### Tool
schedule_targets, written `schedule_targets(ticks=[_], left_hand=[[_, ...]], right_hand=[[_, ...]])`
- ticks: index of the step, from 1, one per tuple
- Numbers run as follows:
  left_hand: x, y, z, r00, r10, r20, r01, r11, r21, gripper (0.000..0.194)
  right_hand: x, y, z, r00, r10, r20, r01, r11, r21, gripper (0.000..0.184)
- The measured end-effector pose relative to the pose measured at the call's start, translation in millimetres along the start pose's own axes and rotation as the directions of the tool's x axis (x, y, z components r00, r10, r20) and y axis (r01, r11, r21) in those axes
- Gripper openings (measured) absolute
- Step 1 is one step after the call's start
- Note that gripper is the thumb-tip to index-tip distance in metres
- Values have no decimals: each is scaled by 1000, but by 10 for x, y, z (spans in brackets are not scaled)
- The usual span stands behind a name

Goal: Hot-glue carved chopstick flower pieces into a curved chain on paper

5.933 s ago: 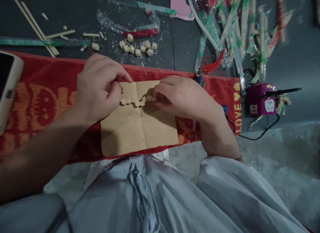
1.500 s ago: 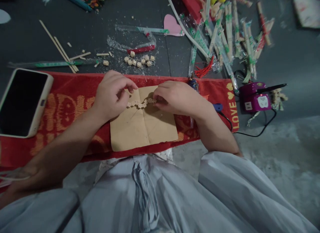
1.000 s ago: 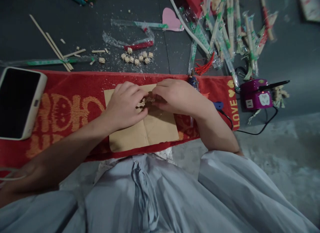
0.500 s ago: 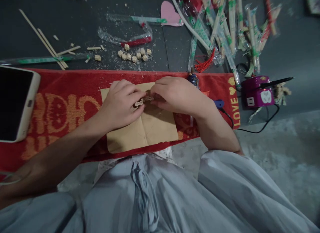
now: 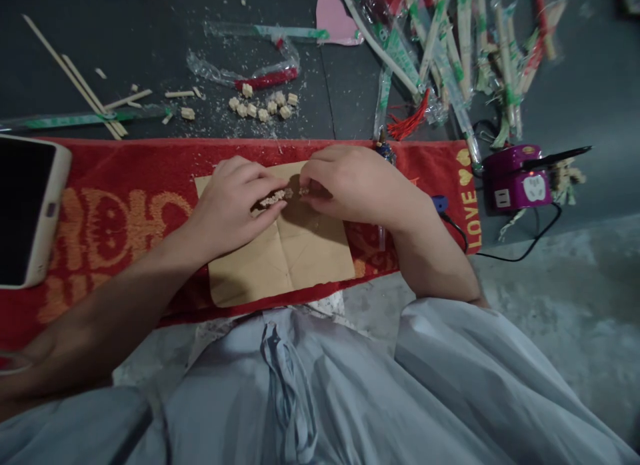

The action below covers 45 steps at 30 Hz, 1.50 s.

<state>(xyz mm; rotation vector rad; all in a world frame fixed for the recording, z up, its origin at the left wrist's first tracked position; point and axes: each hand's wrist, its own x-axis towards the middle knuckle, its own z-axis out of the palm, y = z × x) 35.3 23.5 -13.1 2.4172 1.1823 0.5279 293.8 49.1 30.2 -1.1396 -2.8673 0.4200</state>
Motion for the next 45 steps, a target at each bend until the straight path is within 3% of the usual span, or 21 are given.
schedule_targets(ticks=[7,13,19,25,29,34,39,42,45], left_hand=[[-8,-70,-47,991,-70,-118,59,994,-97,34],[-11,-88,-94,974,-110,-199,71,979,-194,38],[-38,-31,-86,980,-100,-171,75,987,-143,37],[-39,20,-121,967,-150,-208,99,967,-236,34],[-48,38,-137,956,-187,-224,101,932,-347,31],[-43,54,-126,949,-200,-243,64,878,-474,35],[-27,33,-75,941,-289,-179,98,735,-671,54],[-22,18,-58,944,-293,-151,108,707,-699,59],[-25,17,-56,951,-284,-125,112,691,-715,64]], right_hand=[[20,12,-13,997,54,-57,-48,993,105,20],[-12,58,-34,955,-56,-291,174,901,398,17],[-17,100,-19,964,35,-263,106,857,504,19],[9,153,44,953,3,-302,107,931,349,14],[57,161,91,967,37,-253,10,983,184,13],[78,128,109,979,45,-200,-19,991,131,17],[11,102,101,940,-32,-339,65,994,89,27],[-34,83,110,895,-101,-434,134,990,47,37],[-51,63,127,885,-142,-444,156,988,-5,42]])
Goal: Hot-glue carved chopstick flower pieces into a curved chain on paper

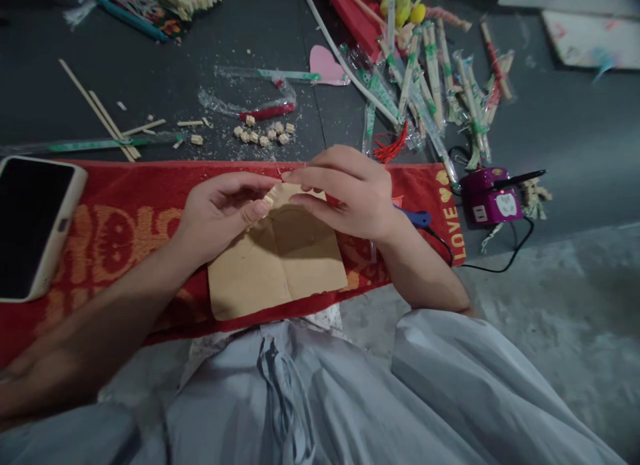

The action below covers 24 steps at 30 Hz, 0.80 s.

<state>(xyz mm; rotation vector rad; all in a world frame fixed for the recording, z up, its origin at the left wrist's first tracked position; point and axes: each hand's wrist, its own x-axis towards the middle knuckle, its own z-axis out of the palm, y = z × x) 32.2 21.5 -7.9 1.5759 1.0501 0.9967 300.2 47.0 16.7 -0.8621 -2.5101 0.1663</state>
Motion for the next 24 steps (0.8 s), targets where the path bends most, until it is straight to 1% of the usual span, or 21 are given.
schedule_targets(ticks=[4,8,13,18,20,22,24], left_hand=[[-12,6,0,999,-18,29,19,1000,-19,65],[-17,37,21,998,-28,60,30,999,-35,59],[-30,77,65,997,-43,63,47,997,-60,56],[-34,23,73,996,-60,67,64,996,-63,55],[-31,-16,78,997,-60,55,64,996,-60,57],[-28,-48,89,998,-60,36,62,996,-61,60],[-27,-66,101,998,-56,24,57,996,-62,59]], right_hand=[[1,-7,31,998,-37,44,38,999,-21,44],[3,-4,77,997,-76,18,76,997,6,45],[-2,-23,118,999,-43,-22,44,999,30,42],[-5,-39,134,999,-34,-38,36,999,39,38],[-2,-23,178,995,-54,-82,58,998,39,36],[6,7,246,981,-103,-163,110,993,36,32],[21,36,313,944,-175,-278,188,982,21,25]])
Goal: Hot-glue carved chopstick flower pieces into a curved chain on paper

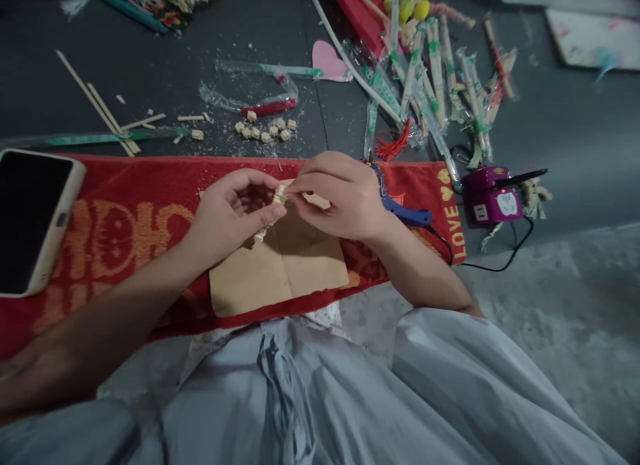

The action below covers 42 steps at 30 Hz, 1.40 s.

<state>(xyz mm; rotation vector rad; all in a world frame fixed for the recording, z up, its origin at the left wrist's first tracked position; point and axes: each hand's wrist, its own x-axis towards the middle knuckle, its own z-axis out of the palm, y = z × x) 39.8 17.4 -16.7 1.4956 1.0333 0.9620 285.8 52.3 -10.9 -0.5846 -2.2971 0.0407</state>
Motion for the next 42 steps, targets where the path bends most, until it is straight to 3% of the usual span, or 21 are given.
schedule_targets(ticks=[3,5,9,12,17,20,23,25,27,29,31,33,36,38,40,42], left_hand=[[-5,1,14,1000,15,-2,-14,1000,13,54],[-19,15,19,999,46,-15,-45,997,64,51],[-71,77,22,976,201,-80,-157,914,375,46],[-116,142,25,964,261,-46,-196,817,542,41],[-145,173,14,962,275,8,-216,737,641,34],[-119,117,-14,914,401,68,-335,646,686,26],[-84,45,-38,860,498,110,-423,575,701,25],[-66,9,-47,865,489,113,-418,579,700,24],[-54,-15,-55,876,468,114,-407,593,695,23],[-46,-32,-64,877,465,122,-413,597,688,26],[-39,-47,-72,877,461,132,-417,598,685,29],[-34,-66,-78,884,444,146,-415,601,683,29],[-26,-95,-78,890,423,169,-416,605,679,28],[-18,-109,-77,895,414,168,-410,612,676,27],[-7,-121,-77,898,409,162,-403,619,674,26],[8,-136,-81,899,410,154,-400,625,671,27]], right_hand=[[10,14,40,987,-73,-144,76,997,13,14],[24,-1,16,985,-58,-163,66,997,46,12],[32,-16,-61,996,69,-49,-62,989,134,13],[20,10,-66,999,50,-12,-47,986,158,21],[-5,44,-21,1000,-4,7,3,992,123,24],[-3,56,-33,998,12,60,-20,991,130,26],[39,86,-147,989,61,134,-79,988,130,31],[81,115,-317,972,155,174,-171,982,80,31],[106,142,-564,926,304,225,-307,951,-20,28],[84,163,-855,842,443,307,-430,896,-114,17],[3,171,-1135,740,579,343,-525,816,-242,11],[-120,166,-1348,614,675,408,-581,737,-346,19],[-328,128,-1484,443,729,521,-571,678,-464,41],[-446,86,-1458,337,736,587,-543,661,-518,43],[-537,38,-1376,328,748,577,-529,652,-544,48],[-612,-2,-1280,363,767,529,-499,639,-585,48]])
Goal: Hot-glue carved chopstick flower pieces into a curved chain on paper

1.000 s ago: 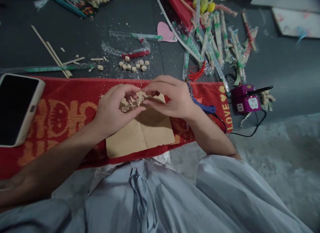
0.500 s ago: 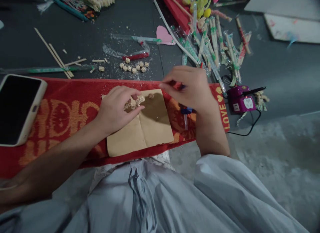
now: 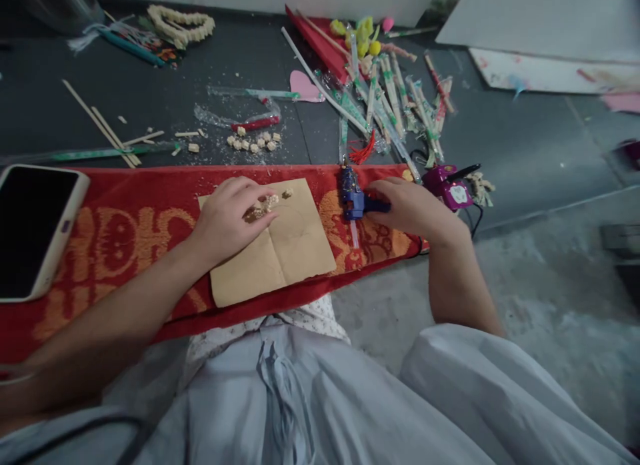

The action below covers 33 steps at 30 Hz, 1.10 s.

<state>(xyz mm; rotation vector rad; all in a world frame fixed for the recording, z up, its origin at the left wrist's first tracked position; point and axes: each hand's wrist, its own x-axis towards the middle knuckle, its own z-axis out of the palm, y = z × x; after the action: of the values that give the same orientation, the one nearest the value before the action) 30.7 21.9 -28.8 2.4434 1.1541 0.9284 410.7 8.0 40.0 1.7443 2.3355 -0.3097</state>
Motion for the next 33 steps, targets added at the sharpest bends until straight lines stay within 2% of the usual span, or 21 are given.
schedule_targets(ticks=[4,6,8,9,14,18,21,25,29,33], left_hand=[[18,-54,34,1000,-15,-10,15,1000,-4,26],[32,-81,55,1000,-24,-20,24,1000,-4,25],[48,-103,70,999,-34,-10,34,999,-10,25],[57,-111,75,999,-39,0,39,999,-14,25],[88,-120,81,998,-67,14,67,997,-27,26],[97,-109,78,997,-79,-3,78,996,-46,27],[100,-97,72,996,-84,-13,83,994,-66,28],[95,-74,77,994,-95,-62,89,991,-103,27],[84,-58,85,980,-139,-141,119,982,-144,29],[76,-50,83,973,-168,-161,137,973,-186,29]], right_hand=[[8,44,212,992,-32,-122,37,999,36,46],[21,158,299,979,-56,-197,93,979,182,44],[45,297,365,962,-54,-269,166,897,411,38],[61,363,389,958,-52,-283,182,871,457,37],[133,562,448,946,15,-324,203,752,627,71],[154,574,437,924,139,-357,193,637,746,79],[165,472,401,907,185,-379,213,574,790,80],[162,140,412,870,263,-417,243,507,827,75],[97,-283,522,867,187,-461,309,524,794,74],[32,-590,581,881,81,-466,363,517,775,75]])
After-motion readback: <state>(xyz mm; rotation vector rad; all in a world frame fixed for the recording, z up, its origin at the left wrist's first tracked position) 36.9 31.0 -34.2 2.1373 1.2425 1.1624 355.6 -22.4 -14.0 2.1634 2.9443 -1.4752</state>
